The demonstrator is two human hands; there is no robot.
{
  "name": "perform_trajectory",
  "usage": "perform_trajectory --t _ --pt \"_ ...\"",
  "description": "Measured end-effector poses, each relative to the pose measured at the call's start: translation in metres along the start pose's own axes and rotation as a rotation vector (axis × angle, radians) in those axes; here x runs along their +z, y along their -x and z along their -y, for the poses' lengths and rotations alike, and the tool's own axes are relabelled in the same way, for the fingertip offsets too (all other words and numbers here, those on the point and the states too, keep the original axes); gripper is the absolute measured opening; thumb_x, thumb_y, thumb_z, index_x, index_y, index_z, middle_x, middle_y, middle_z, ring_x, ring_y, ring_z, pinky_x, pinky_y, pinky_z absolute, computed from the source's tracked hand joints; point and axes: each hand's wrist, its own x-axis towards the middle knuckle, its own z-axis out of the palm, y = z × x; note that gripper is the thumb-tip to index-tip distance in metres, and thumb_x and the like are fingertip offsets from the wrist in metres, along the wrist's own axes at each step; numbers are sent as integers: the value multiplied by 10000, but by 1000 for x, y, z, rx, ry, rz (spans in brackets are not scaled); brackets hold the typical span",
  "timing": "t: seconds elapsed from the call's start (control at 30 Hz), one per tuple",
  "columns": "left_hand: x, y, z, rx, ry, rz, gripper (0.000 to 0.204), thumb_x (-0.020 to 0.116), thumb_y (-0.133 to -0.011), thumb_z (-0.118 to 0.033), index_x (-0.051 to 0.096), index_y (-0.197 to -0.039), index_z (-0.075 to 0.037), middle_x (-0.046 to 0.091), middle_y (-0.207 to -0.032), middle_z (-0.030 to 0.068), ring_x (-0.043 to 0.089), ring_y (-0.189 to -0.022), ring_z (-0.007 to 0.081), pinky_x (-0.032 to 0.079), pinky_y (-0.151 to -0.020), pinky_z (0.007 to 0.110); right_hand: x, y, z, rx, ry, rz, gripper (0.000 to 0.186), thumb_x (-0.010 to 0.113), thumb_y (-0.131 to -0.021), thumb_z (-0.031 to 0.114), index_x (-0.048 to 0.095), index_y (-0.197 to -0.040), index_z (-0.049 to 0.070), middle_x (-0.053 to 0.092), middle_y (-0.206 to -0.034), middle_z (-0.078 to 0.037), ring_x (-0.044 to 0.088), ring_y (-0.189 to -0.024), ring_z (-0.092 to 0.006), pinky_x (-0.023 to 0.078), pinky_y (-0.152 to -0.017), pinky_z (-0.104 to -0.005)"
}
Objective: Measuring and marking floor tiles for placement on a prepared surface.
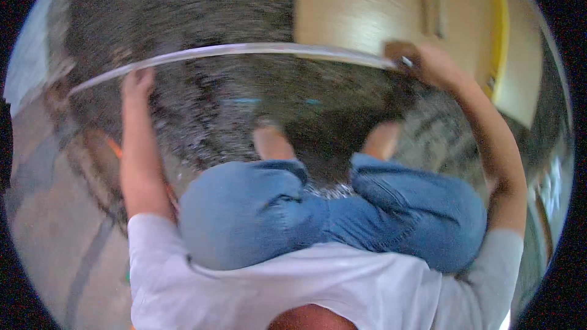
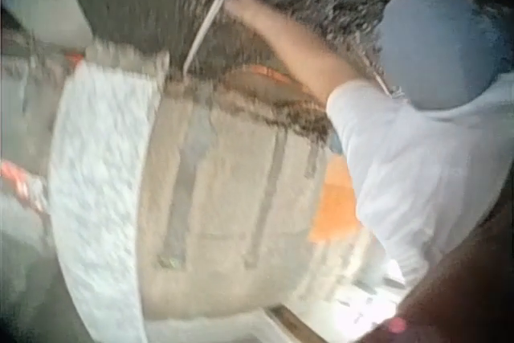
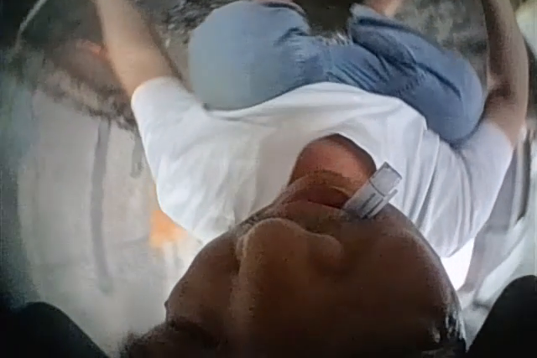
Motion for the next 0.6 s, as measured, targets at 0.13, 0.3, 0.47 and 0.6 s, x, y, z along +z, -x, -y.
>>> perform_trajectory --t 0.13,0.3,0.47,0.6 --pt "-19 -26 -24 40 -199 -84 150 520 -878 -103 504 -958 22 592 -864 156 602 -770 278 554 -647 398 4 -12 -2 168 84 77 239 572 -790 172 624 -1017 115 623 -888 -164 593 -837 -330 467 -720 -413" --pt "-17 -37 -15 12 -234 -51 148 431 -922 -135 499 -984 -19 595 -882 121 610 -789 263 545 -687 422 14 -14 -9 -2 139 -44 255 574 -809 252 631 -1051 198 628 -893 -155 598 -822 -335 475 -730 -421" --pt "-11 -33 -12 5 -232 -39 147 416 -928 -136 506 -979 -32 604 -911 125 617 -806 259 547 -682 422 16 -14 -5 -12 122 -100 266 573 -814 258 629 -1071 221 631 -892 -145 600 -818 -330 474 -726 -417" --pt "-10 -32 -10 15 -199 -23 140 397 -929 -124 506 -955 -40 611 -900 133 622 -801 265 548 -671 447 15 -20 -10 -6 35 -79 287 581 -800 230 628 -1083 244 635 -865 -143 604 -792 -323 473 -701 -406"
